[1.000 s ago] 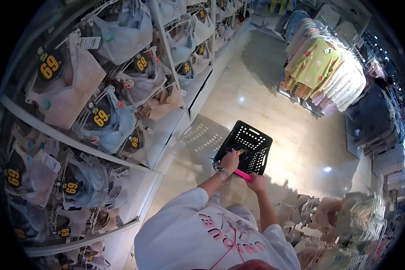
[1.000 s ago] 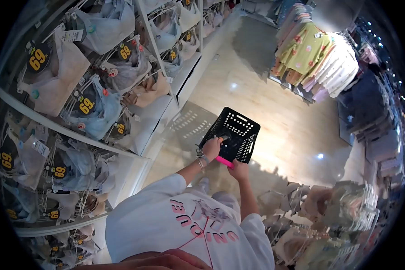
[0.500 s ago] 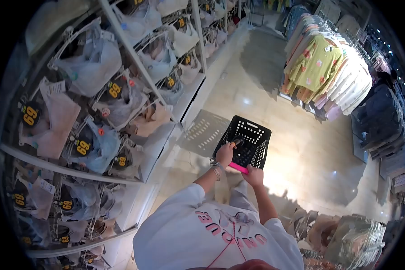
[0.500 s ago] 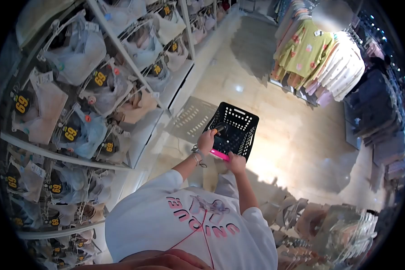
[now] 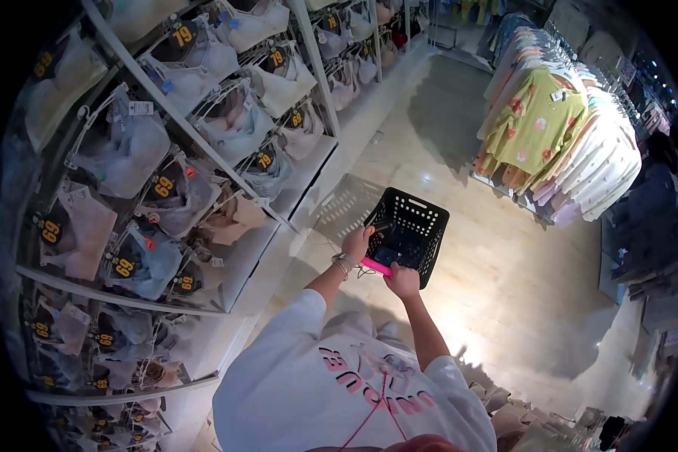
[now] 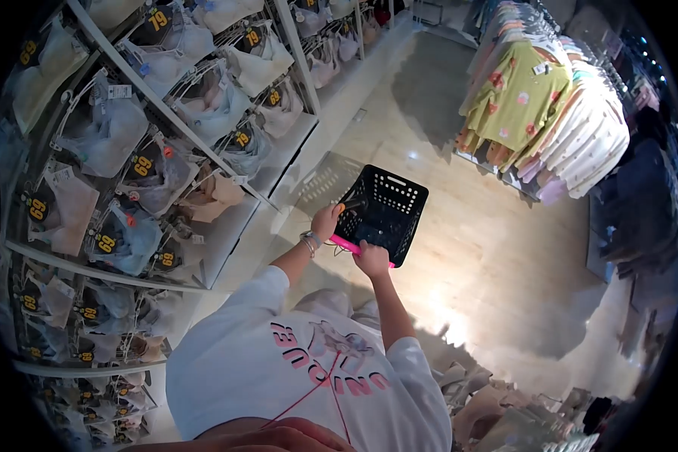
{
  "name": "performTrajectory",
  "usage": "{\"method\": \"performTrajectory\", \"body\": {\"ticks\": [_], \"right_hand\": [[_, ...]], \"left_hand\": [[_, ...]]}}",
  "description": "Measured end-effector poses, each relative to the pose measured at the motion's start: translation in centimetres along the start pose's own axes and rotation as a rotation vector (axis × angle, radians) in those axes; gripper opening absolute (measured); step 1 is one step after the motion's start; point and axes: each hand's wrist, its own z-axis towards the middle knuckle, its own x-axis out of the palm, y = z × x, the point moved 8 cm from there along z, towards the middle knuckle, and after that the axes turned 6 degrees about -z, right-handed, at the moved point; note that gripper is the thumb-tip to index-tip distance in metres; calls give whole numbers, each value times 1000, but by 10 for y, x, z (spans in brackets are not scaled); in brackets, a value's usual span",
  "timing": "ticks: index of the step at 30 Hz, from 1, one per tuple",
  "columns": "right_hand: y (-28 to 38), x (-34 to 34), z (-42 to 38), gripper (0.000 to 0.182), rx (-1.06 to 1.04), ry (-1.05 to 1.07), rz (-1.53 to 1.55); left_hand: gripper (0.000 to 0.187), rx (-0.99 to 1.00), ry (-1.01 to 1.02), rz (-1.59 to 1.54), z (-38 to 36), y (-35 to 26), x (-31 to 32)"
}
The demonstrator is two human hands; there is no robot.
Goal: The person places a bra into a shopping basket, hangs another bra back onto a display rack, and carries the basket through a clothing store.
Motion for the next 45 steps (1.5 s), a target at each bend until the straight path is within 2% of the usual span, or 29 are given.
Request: {"method": "performTrajectory", "body": {"ticks": [4,13,18,21,35,43,45], "right_hand": [[-25,-5,33,28,-36,-26,21],[-87,-3,113,29,-6,11,7],[-116,-5,167,25,-35,-2,-11],[-139,-2,196,24,-20,49,-43],[-244,-10,330,28,-10,21,-69],[-304,-4,431,31,-50,-15,-63],[-321,-6,458,30,-52,-21,-34]], "left_hand": [[36,2,-76,17,31,-10,7],[36,-48,-74,-47,125,-28,38],[36,-102,3,-23,185,-26,61],[34,-88,22,-25,216,-34,73],[30,-46,-50,58,363,-68,126],[31,-108,-89,50,478,-74,150],[32,-70,-93,47,510,-78,159]]}}
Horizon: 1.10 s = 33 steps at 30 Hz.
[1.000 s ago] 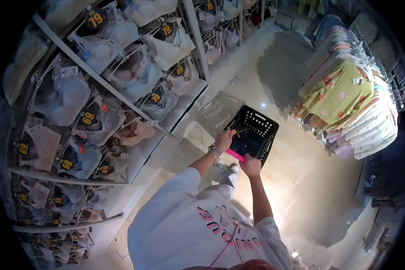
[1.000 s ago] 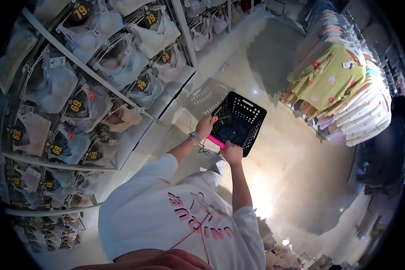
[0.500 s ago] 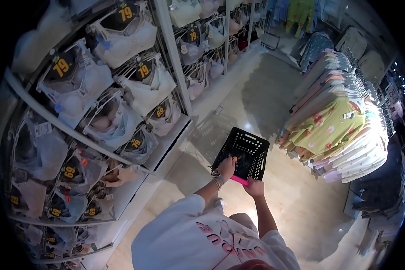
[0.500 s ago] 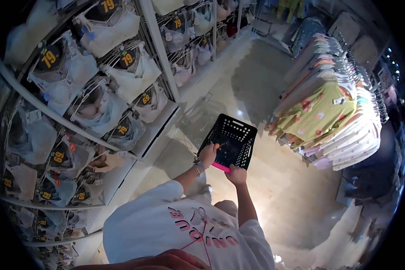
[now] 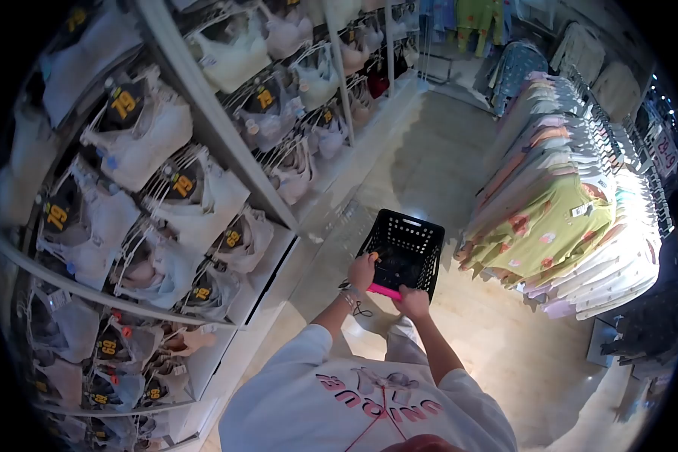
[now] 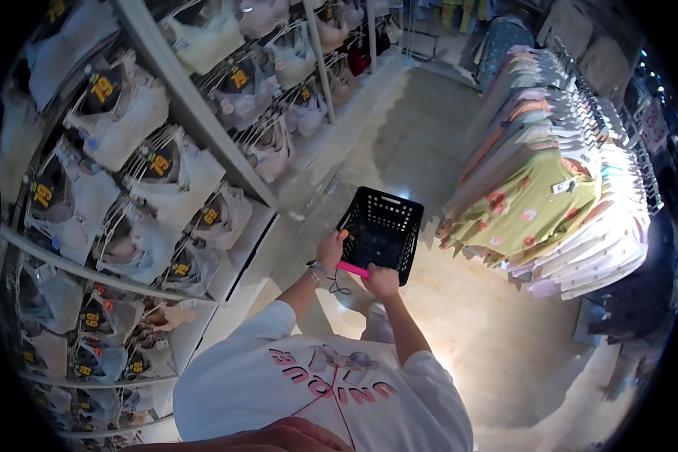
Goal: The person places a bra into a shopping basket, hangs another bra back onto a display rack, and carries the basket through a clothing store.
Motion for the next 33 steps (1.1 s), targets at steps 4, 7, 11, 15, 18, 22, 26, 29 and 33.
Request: {"method": "performTrajectory", "body": {"ticks": [4,7,11,15,18,22,26,29,33], "right_hand": [[-35,4,44,27,-23,44,63],[-61,13,74,25,10,117,97],[-92,20,110,23,23,156,160],[-119,23,135,23,29,131,175],[-130,18,159,22,45,169,185],[-149,21,195,22,54,155,189],[-170,24,229,23,36,103,164],[-188,26,261,23,2,124,120],[-222,34,301,25,62,113,90]], "left_hand": [[34,-38,39,-3,49,-13,19],[36,31,122,103,84,-19,43],[35,69,138,126,122,-29,63],[36,39,216,95,158,-30,90],[36,51,237,110,183,-36,91],[38,3,246,69,224,-40,103],[37,0,223,65,270,-55,113],[37,3,218,76,307,-63,125],[37,-5,262,30,357,-65,154]]}}
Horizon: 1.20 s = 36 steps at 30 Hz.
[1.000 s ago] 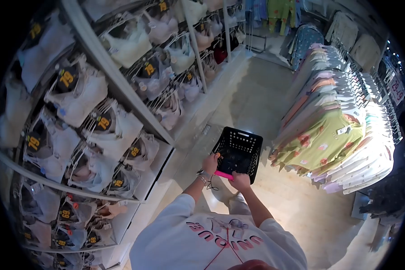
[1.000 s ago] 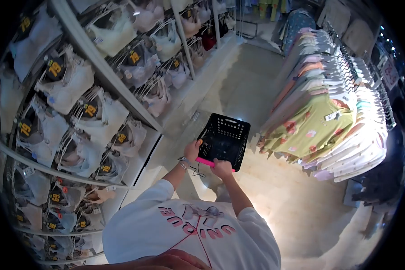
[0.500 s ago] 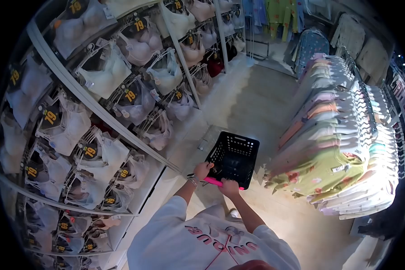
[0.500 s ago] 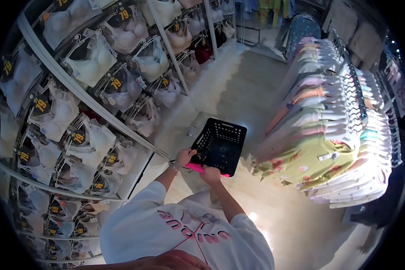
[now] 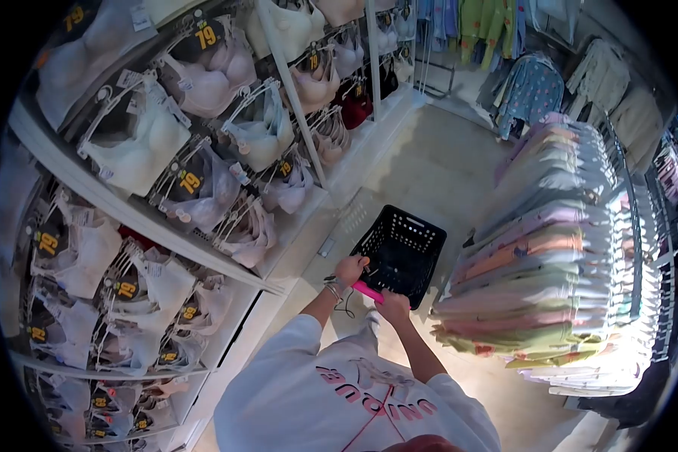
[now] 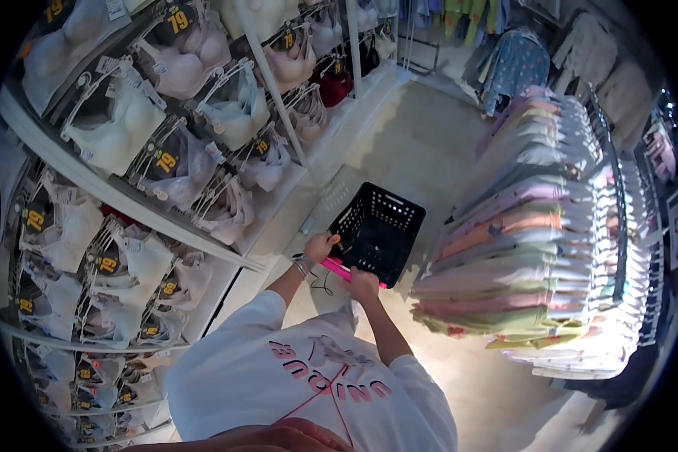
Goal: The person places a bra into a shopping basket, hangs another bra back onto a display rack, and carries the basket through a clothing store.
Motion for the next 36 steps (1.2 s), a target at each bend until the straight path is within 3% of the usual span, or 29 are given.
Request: {"method": "performTrajectory", "body": {"ticks": [4,11,16,21,24,30,34,36], "right_hand": [[-37,3,44,26,61,65,-57],[-105,-7,121,28,158,109,-61],[-145,-18,164,29,190,118,-73],[-193,-11,209,35,169,251,-66],[-222,-11,234,36,193,384,-19],[-278,-12,295,43,91,409,39],[-309,-8,341,48,131,611,67],[-317,-17,361,48,85,534,99]], "left_hand": [[38,-57,107,38,50,-24,6],[38,40,53,86,146,-35,42],[40,24,154,178,200,-47,72],[45,-16,124,107,239,-77,66],[46,-31,198,130,276,-76,94],[46,3,153,47,345,-97,114],[44,-48,140,48,390,-109,106],[44,-41,135,23,413,-118,105]]}}
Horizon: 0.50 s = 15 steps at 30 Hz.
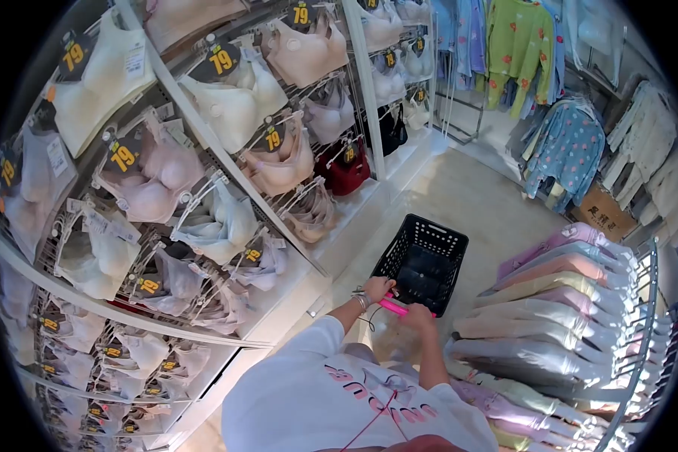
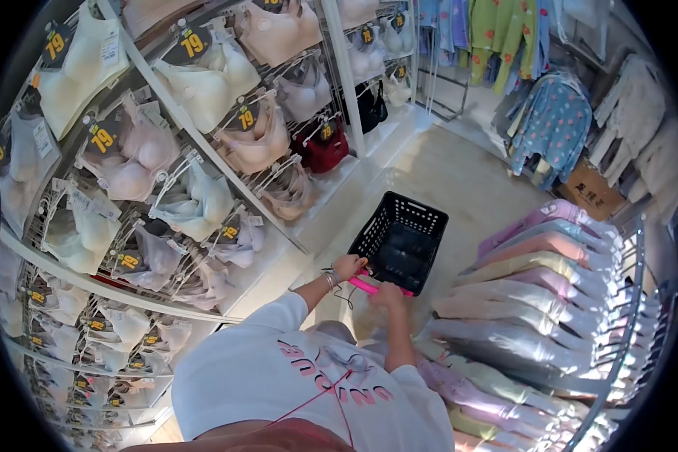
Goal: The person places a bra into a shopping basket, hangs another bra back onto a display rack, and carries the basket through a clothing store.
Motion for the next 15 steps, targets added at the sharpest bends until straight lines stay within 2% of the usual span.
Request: {"method": "performTrajectory", "body": {"ticks": [5,8,12,15], "right_hand": [[-19,-35,26,40,20,-55,41],[-21,-68,45,38,65,-104,34],[-34,-97,80,38,86,-181,68],[-49,-114,101,36,109,-210,65]], "left_hand": [[47,-56,-6,-28,38,-25,-16],[47,-74,-20,74,75,-24,-17],[45,2,-83,17,121,-39,-32],[45,-39,-27,-74,154,-48,-35]]}}
